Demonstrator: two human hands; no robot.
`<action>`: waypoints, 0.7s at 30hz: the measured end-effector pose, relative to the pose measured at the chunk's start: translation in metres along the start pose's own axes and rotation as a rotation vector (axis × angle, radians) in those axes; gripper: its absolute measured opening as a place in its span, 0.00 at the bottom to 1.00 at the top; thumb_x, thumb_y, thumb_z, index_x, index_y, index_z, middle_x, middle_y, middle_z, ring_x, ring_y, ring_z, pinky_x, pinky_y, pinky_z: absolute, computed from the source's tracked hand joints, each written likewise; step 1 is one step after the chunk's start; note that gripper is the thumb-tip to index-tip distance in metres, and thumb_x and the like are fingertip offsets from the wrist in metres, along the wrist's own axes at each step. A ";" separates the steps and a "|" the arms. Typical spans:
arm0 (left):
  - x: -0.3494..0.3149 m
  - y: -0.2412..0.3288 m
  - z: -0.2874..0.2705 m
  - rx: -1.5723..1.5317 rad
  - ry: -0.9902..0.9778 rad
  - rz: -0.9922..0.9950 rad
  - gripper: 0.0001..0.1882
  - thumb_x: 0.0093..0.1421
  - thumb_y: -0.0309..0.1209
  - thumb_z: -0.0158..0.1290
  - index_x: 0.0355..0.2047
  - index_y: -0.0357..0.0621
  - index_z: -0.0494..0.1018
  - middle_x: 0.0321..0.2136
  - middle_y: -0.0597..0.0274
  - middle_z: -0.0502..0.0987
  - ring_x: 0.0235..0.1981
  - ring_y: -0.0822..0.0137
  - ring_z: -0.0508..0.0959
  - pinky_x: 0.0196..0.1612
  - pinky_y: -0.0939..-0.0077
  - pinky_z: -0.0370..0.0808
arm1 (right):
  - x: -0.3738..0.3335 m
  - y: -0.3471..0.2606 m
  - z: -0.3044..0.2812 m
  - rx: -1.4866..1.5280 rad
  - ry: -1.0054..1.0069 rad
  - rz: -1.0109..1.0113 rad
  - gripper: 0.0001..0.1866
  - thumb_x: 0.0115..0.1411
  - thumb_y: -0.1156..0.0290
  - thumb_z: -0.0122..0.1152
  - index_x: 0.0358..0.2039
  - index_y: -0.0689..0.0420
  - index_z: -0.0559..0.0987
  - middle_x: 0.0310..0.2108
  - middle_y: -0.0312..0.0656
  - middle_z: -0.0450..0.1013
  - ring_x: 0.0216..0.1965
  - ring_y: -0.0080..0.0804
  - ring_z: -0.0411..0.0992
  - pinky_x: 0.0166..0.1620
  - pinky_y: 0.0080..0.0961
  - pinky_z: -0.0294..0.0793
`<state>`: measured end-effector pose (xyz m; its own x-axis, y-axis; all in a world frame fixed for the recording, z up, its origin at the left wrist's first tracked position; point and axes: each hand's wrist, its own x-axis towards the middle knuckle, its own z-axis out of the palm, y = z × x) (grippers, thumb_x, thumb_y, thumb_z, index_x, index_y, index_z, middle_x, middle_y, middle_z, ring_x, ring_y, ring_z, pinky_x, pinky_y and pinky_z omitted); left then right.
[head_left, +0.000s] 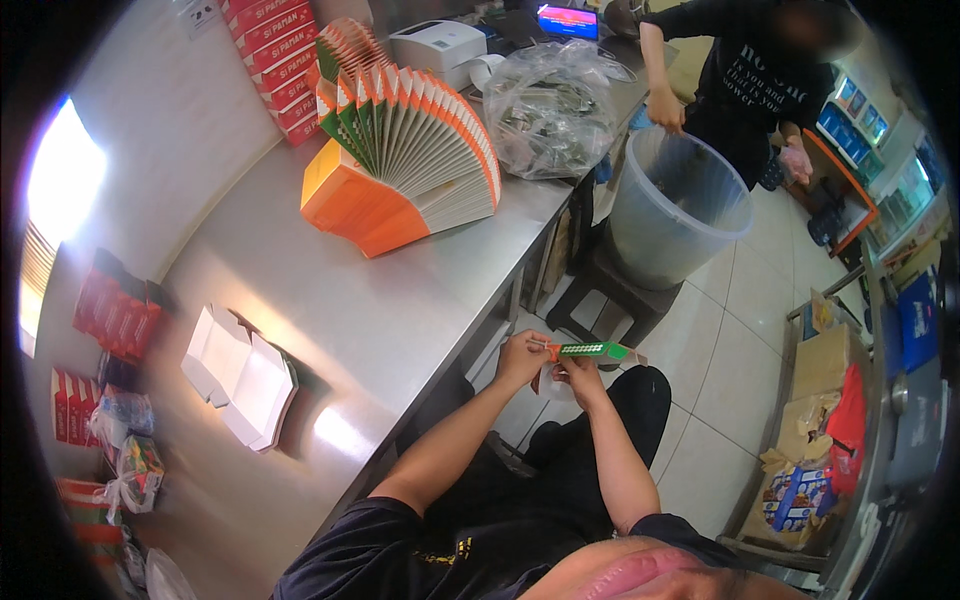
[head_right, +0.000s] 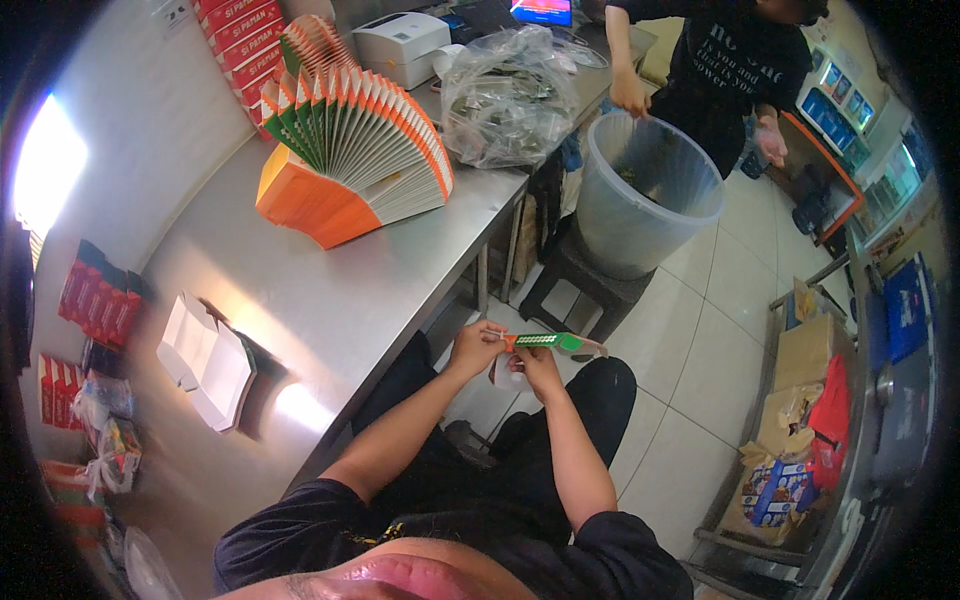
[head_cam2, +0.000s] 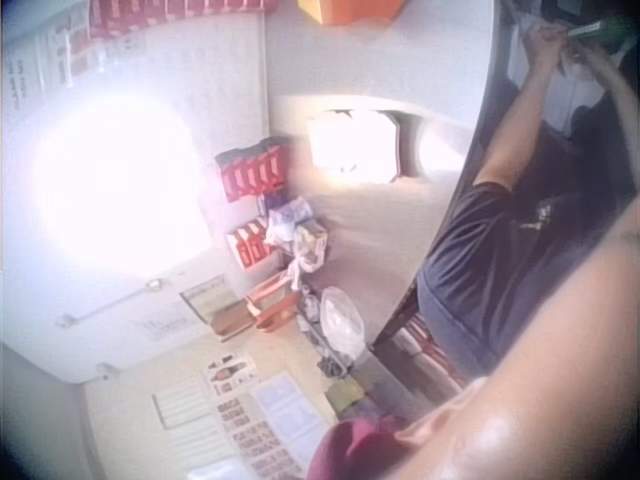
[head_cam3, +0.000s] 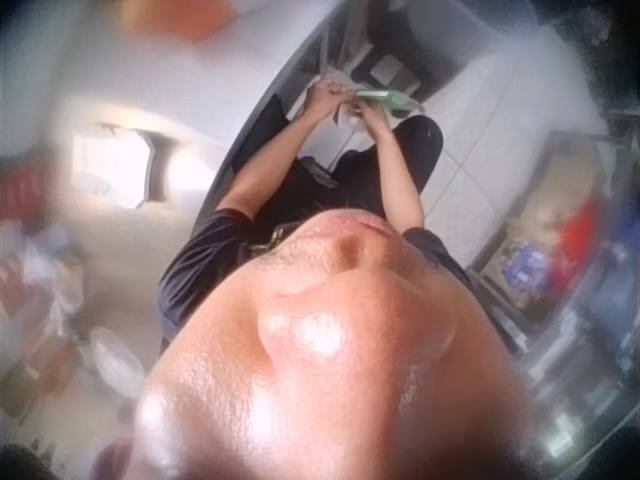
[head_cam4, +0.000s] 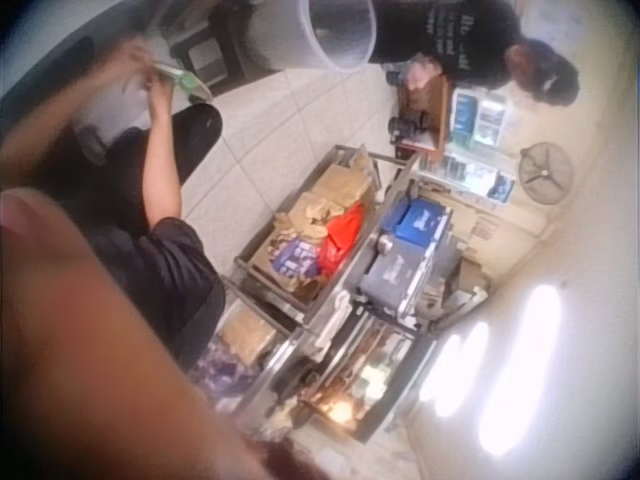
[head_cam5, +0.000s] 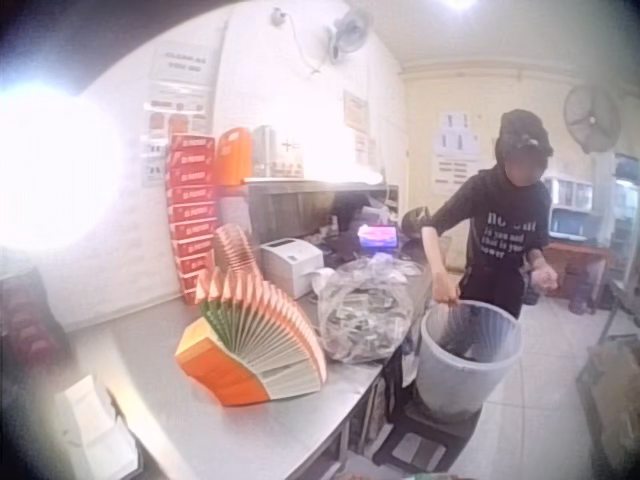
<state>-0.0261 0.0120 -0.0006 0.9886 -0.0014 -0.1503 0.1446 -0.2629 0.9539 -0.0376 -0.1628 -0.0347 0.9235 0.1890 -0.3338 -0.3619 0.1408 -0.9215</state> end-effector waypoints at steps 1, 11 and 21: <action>-0.001 0.003 -0.001 0.006 -0.003 -0.004 0.15 0.53 0.28 0.63 0.42 0.42 0.80 0.31 0.56 0.86 0.32 0.67 0.85 0.36 0.73 0.79 | 0.000 0.000 0.000 0.030 -0.008 0.014 0.13 0.69 0.68 0.56 0.47 0.63 0.78 0.38 0.39 0.77 0.35 0.27 0.76 0.39 0.26 0.77; -0.004 0.006 -0.003 0.005 -0.022 -0.035 0.17 0.51 0.32 0.67 0.41 0.43 0.81 0.31 0.55 0.85 0.33 0.66 0.85 0.39 0.72 0.79 | -0.003 0.000 -0.003 0.266 -0.156 0.112 0.11 0.71 0.65 0.56 0.46 0.57 0.78 0.39 0.35 0.75 0.37 0.25 0.74 0.41 0.29 0.74; 0.005 -0.005 -0.005 -0.097 -0.039 -0.112 0.17 0.53 0.36 0.69 0.41 0.42 0.82 0.32 0.56 0.86 0.33 0.68 0.85 0.39 0.73 0.79 | -0.006 -0.008 0.007 0.290 -0.044 0.100 0.11 0.70 0.60 0.58 0.42 0.55 0.76 0.37 0.34 0.75 0.35 0.23 0.75 0.39 0.23 0.75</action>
<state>-0.0217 0.0182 -0.0047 0.9640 -0.0147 -0.2656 0.2593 -0.1695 0.9508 -0.0415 -0.1583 -0.0239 0.8772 0.2568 -0.4057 -0.4782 0.3894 -0.7872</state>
